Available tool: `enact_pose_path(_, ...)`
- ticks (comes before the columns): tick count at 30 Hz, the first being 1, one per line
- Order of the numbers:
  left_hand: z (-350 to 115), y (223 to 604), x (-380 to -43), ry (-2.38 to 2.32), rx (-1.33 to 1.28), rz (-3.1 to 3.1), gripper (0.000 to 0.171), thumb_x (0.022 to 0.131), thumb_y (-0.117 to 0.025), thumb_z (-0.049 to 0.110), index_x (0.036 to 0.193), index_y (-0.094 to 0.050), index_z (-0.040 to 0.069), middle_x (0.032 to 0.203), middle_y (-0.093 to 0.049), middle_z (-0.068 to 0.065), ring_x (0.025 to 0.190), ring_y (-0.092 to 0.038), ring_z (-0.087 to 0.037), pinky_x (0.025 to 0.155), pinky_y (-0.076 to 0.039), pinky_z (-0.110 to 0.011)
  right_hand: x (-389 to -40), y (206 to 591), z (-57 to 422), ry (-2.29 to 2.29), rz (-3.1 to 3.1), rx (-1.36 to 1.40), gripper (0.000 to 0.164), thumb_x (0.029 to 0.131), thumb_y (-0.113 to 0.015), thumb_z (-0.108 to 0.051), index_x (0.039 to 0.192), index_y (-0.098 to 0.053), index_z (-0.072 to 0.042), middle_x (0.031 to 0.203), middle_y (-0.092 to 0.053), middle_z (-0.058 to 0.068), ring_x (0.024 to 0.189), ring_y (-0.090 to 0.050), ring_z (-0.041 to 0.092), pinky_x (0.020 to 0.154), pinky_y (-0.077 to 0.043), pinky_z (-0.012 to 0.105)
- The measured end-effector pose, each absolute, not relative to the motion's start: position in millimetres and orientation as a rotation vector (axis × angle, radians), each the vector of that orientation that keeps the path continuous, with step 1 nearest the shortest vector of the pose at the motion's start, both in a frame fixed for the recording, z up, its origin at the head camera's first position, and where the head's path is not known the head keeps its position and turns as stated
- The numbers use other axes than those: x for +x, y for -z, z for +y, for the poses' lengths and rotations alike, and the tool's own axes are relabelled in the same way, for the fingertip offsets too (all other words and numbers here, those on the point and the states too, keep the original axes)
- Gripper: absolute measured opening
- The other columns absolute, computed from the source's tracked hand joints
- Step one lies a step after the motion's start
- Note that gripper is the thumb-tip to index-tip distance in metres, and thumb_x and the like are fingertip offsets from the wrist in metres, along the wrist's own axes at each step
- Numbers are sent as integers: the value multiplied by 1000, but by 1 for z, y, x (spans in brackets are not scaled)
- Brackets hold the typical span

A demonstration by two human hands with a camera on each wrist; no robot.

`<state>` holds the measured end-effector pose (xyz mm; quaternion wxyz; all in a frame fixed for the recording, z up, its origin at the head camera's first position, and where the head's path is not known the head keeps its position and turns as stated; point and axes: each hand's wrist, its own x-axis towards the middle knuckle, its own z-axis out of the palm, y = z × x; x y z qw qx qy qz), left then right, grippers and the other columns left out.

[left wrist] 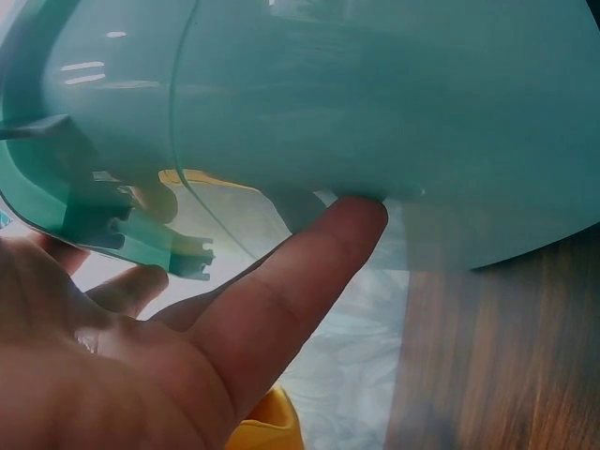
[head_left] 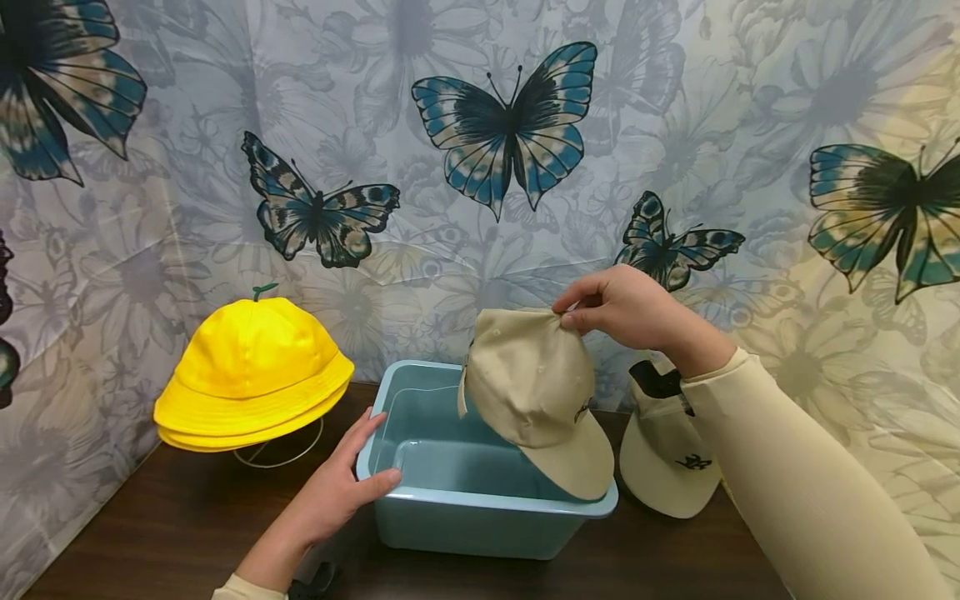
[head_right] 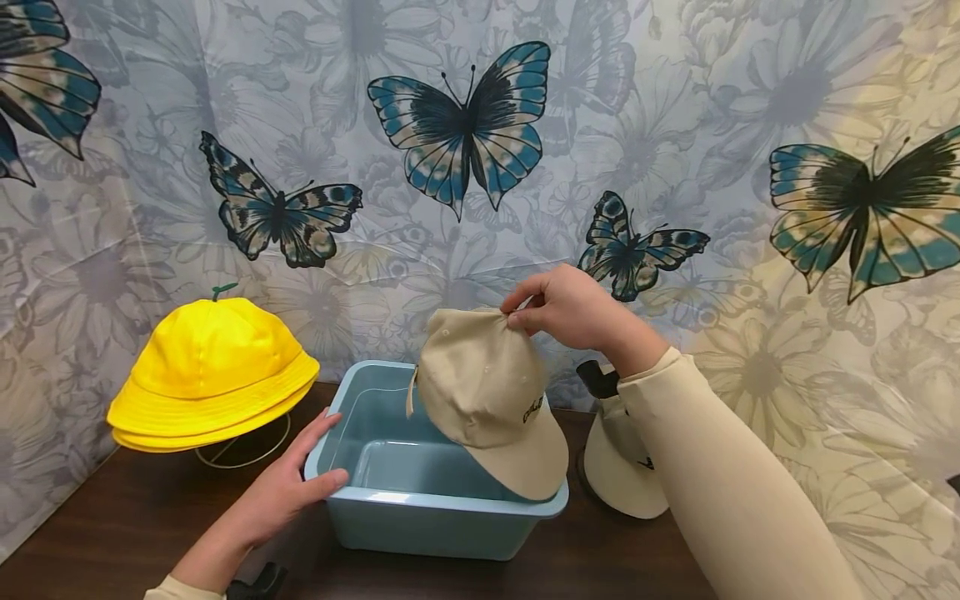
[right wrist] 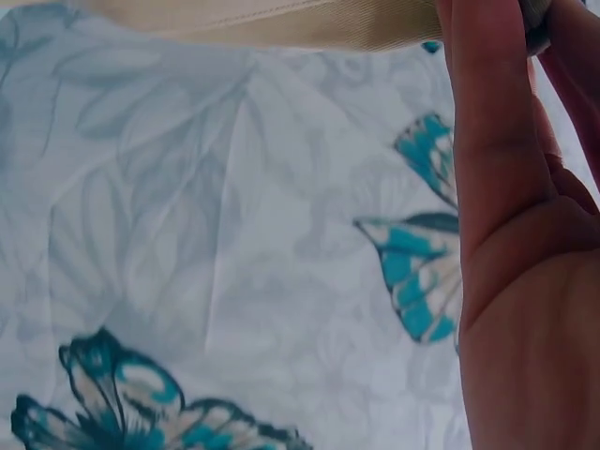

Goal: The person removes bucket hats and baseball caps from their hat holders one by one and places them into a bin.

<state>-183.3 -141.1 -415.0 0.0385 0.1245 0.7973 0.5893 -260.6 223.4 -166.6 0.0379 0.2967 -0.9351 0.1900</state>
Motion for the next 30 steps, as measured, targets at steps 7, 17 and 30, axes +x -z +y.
enact_pose_path(7, -139, 413, -184, -1806, 382, 2451, 85, 88, -74, 39, 157, -30, 16, 165, -7, -9, 143, -22, -41, 105, -35, -59, -266, 168, 207, -593, -2816, 954, 18, 95, -70, -20, 111, -77, -17, 98, -73, -4, 84, -68, 12, 74, -54, 40)
enact_pose_path(17, -139, 414, -185, -1812, 377, 2452, 84, 88, -74, 39, 157, -31, 17, 165, -7, -9, 141, -25, -42, 104, -38, -58, -271, 184, 199, -700, -2754, 1049, 15, 93, -72, -14, 106, -77, -17, 104, -71, -3, 85, -67, 12, 76, -54, 38)
enact_pose_path(30, -141, 417, -184, -1802, 366, 2478, 83, 88, -74, 40, 156, -32, 17, 165, -9, -9, 141, -25, -42, 104, -37, -60, -284, 233, 191, -702, -2840, 1215, 15, 91, -74, -13, 104, -78, -17, 99, -71, -8, 87, -65, 11, 76, -54, 36)
